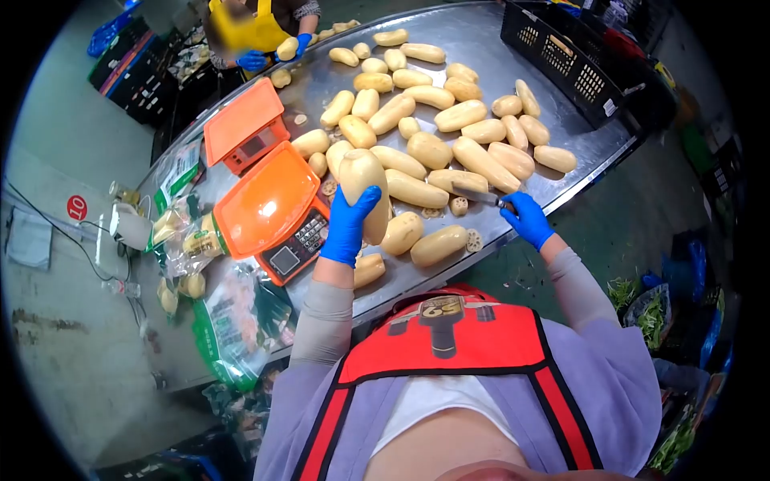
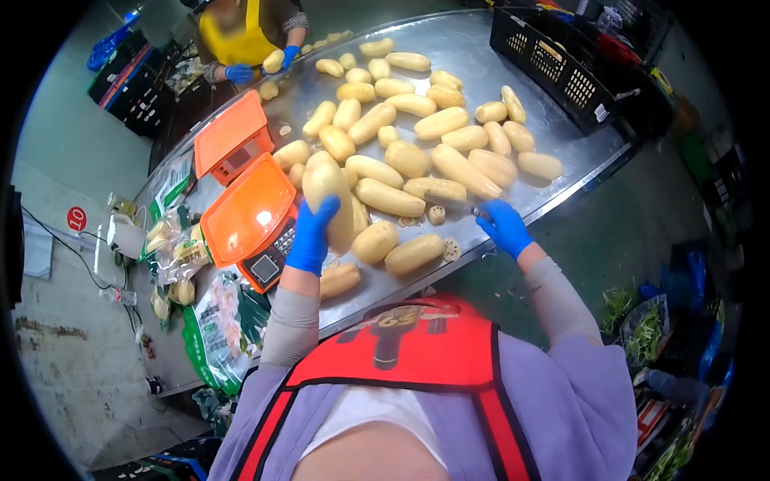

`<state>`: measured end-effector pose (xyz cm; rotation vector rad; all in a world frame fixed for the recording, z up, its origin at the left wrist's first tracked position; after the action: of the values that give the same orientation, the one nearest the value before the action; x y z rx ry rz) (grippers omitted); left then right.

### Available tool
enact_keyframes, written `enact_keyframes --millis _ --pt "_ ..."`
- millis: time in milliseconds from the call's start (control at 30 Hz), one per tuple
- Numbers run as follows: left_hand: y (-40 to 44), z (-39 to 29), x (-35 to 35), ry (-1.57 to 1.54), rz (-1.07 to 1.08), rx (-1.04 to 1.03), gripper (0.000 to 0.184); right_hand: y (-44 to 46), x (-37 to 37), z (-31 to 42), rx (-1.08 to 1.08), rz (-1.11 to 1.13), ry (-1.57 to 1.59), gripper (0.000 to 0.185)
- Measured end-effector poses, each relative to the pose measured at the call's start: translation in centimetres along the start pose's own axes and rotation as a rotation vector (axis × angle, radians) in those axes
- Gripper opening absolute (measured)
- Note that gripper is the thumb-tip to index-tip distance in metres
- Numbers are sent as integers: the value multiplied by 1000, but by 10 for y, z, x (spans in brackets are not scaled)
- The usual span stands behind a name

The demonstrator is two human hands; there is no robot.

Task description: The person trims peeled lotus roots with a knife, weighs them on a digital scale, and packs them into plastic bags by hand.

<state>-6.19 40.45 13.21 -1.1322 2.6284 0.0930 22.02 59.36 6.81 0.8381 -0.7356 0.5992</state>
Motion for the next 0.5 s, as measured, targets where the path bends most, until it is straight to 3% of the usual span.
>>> enact_keyframes --millis 67,133,267,333,500 --pt "-3 -7 -6 79 17 -56 59 15 20 9 -234 -136 277 24" --pt "-7 -20 -10 207 -31 -181 63 35 24 52 -327 -124 536 28" --pt "-9 -17 -25 231 7 -132 67 61 15 142 -251 35 916 26" --pt "-5 -20 -25 419 -14 -330 68 70 32 170 -121 -74 757 23" --pt "-7 -21 -30 490 -4 -349 67 87 59 199 127 -304 382 18"
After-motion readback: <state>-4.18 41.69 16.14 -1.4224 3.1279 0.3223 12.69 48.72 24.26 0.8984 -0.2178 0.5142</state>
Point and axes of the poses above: each hand's wrist, its own y-axis towards the middle knuckle, its own x-axis out of the back of the hand, z = x × y, the point moved 10 cm from there along y, towards the middle knuckle, and after that the axes turned 12 degrees about -z, right-handed, at the moved point
